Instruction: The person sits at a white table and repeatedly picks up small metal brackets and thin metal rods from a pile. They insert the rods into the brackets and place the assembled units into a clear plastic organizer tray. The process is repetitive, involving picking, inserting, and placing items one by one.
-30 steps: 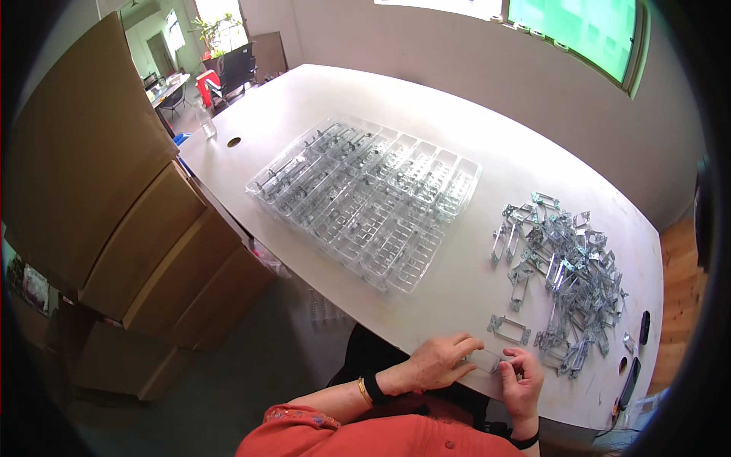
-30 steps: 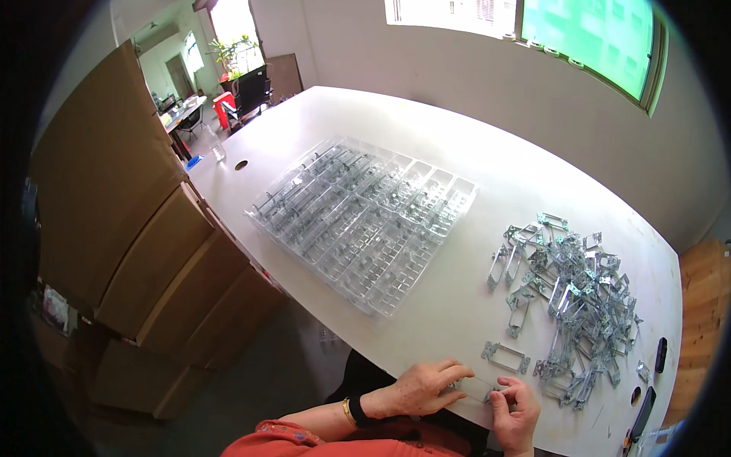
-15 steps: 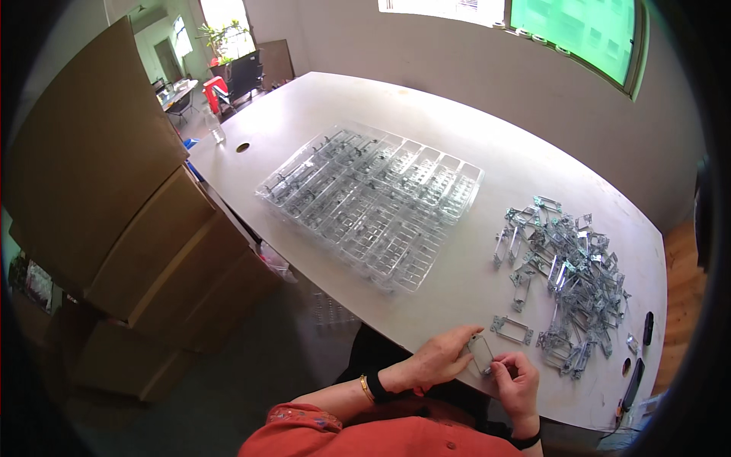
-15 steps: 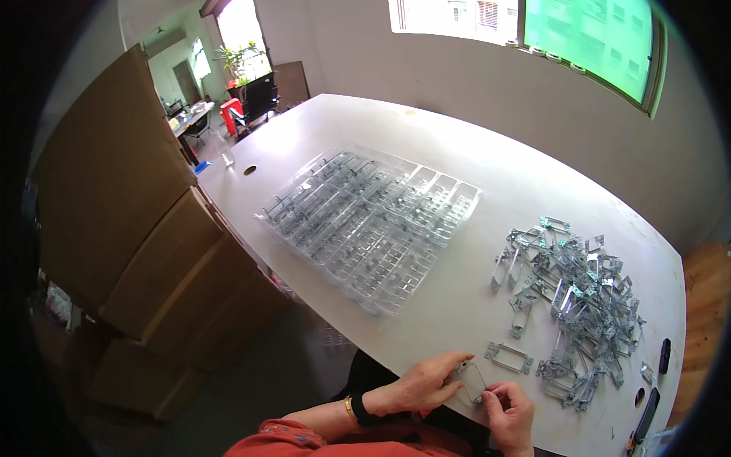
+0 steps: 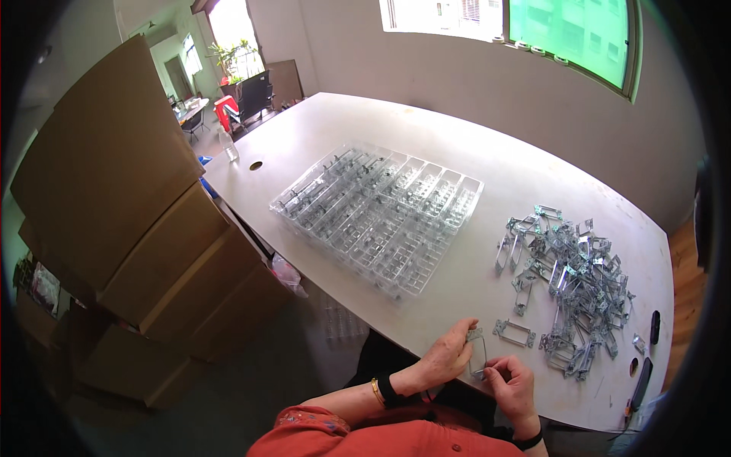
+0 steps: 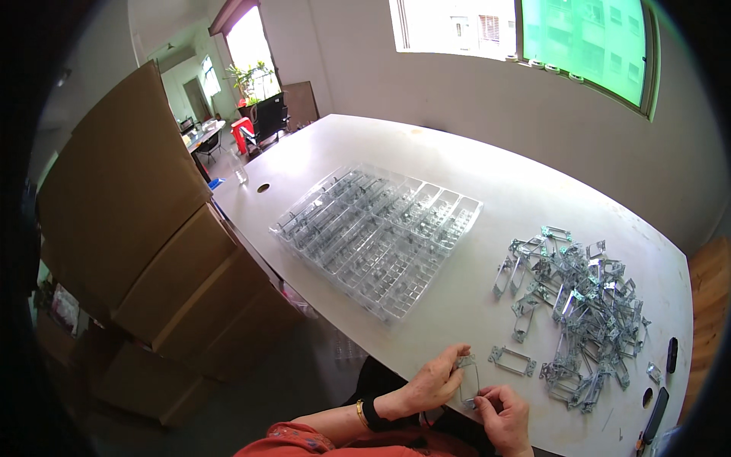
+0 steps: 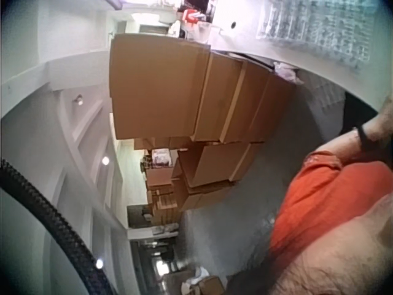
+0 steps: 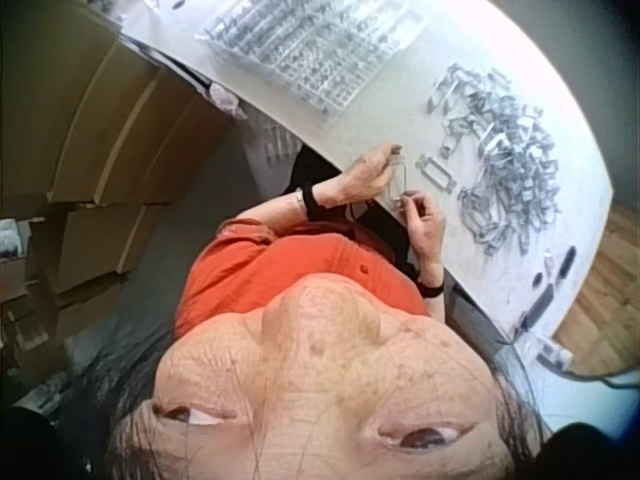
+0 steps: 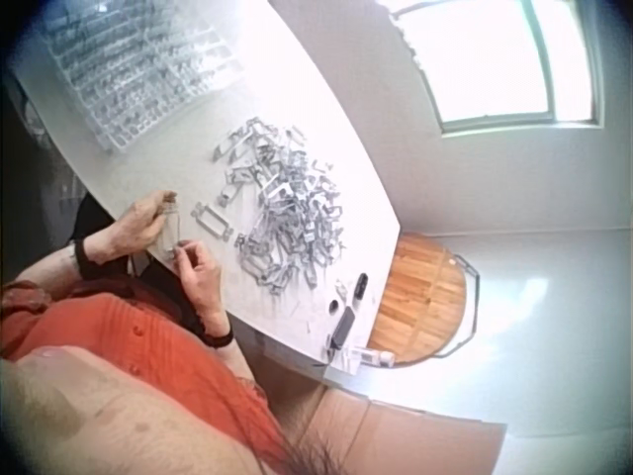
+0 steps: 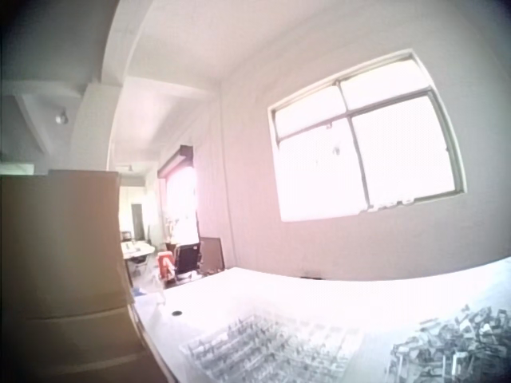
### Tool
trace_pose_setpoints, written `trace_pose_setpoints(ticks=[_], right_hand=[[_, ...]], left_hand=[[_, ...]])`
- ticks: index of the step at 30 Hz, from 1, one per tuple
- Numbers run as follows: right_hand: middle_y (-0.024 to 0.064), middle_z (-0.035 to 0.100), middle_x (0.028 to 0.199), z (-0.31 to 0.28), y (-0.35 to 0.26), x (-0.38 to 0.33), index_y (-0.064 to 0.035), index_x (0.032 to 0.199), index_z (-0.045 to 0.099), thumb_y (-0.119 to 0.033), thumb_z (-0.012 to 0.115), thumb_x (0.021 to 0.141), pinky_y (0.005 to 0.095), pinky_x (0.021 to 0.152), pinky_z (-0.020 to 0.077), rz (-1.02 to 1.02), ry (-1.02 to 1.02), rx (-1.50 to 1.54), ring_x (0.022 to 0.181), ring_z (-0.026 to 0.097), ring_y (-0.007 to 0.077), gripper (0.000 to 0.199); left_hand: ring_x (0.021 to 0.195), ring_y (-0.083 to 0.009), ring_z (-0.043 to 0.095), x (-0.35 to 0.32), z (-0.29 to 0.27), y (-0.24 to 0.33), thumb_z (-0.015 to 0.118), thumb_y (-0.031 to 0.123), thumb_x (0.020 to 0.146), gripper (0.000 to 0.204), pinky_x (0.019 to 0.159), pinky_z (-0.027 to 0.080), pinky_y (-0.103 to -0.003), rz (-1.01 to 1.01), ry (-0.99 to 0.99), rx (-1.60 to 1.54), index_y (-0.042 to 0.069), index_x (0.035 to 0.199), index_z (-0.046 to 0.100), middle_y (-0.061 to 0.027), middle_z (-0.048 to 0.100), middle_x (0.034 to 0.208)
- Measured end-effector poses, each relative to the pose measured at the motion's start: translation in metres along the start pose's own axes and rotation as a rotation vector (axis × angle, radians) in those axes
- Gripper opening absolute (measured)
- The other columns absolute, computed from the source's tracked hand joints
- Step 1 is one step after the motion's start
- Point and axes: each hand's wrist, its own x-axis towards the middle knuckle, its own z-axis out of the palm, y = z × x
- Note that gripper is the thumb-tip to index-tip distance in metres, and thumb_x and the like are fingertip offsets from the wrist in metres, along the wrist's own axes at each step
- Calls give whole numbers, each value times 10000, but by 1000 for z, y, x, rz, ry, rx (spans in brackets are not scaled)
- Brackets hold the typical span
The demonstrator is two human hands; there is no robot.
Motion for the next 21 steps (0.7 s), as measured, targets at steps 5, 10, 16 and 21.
trace_pose_setpoints(ticks=[5, 10, 16, 21], right_hand=[[75, 792, 914, 2, 6, -2, 16, 1039, 703, -24, 764, 1022, 267, 701, 597, -15, -13, 19, 789, 746, 103, 74], [72, 783, 897, 7, -1, -3, 22, 1056, 709, -15, 758, 1023, 272, 706, 610, 24, -41, 21, 798, 749, 108, 69], [77, 778, 917, 12, 13, 0, 26, 1062, 707, -13, 761, 1020, 281, 721, 617, -49, -78, 4, 812, 743, 112, 79], [72, 774, 949, 14, 12, 2, 26, 1063, 706, -11, 770, 1007, 277, 728, 600, -114, -85, -6, 809, 735, 110, 92]], left_hand=[[852, -252, 706, 1, -1, 3, 693, 85, 1031, 430, 777, 581, -417, -187, -29, 4, -47, 1406, 528, -221, 689, 1113], [825, -261, 670, 0, -3, 1, 718, 107, 1026, 272, 747, 559, -414, -136, 29, 77, -41, 1219, 595, -187, 656, 994], [890, -409, 668, 4, -4, 0, 703, 82, 1017, 153, 792, 550, -476, 4, 12, 187, -41, 1069, 628, -235, 664, 1012], [986, -473, 688, 0, -10, 24, 665, 84, 1027, 174, 820, 576, -522, -59, -83, 300, -27, 1161, 657, -249, 673, 1096]])
